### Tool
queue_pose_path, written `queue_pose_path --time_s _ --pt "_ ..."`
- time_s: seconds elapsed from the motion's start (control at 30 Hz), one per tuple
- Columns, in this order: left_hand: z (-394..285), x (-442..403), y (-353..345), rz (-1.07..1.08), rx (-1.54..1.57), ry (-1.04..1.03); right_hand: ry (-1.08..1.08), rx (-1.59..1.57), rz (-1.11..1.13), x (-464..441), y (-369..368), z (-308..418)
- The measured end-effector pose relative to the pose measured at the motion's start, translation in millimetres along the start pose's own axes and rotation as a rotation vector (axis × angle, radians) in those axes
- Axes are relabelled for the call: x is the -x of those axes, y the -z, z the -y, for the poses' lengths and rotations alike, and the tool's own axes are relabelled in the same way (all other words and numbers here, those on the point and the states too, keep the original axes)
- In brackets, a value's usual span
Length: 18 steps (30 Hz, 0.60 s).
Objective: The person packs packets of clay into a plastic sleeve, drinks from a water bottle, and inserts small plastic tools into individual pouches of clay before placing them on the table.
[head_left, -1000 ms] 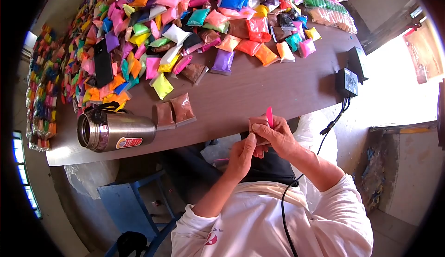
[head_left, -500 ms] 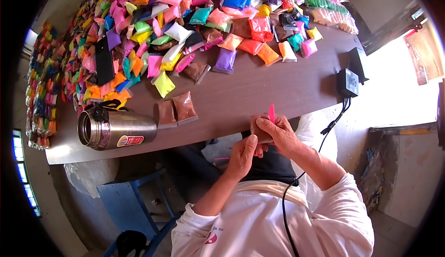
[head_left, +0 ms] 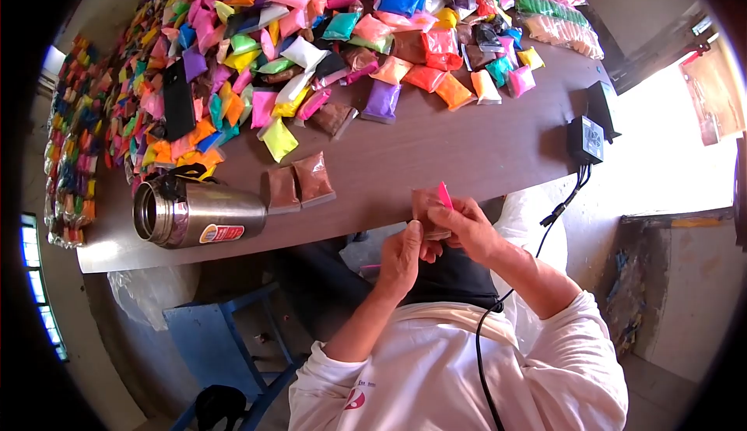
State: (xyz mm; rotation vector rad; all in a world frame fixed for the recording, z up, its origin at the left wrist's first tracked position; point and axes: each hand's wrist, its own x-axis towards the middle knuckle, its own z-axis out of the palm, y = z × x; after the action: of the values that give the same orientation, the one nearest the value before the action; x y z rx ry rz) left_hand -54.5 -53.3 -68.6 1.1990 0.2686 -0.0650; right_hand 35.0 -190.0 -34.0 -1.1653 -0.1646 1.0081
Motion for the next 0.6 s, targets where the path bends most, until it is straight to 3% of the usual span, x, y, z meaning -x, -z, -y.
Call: queue_pose_path --time_s 0.1,0.3,0.4,0.53,0.6 --pt "-1.9 0.3 -2.0 -0.008 -0.019 -0.002 0.022 0.058 -0.074 3.7 -7.0 15.7" --pt "-1.9 0.4 -0.2 0.033 0.043 0.034 0.171 -0.055 -0.015 -3.6 -5.3 -6.0" --pt "-0.2 -1.0 3.4 0.047 0.060 0.017 0.081 -0.077 -0.115 -3.9 -12.6 -7.7" --pt "4.0 -0.8 3.7 0.058 0.049 -0.012 0.026 -0.042 -0.039 -4.7 -10.3 1.5" --pt "8.2 -3.4 3.5 0.039 0.061 0.001 0.108 0.423 -0.266 -5.6 -8.9 5.0"
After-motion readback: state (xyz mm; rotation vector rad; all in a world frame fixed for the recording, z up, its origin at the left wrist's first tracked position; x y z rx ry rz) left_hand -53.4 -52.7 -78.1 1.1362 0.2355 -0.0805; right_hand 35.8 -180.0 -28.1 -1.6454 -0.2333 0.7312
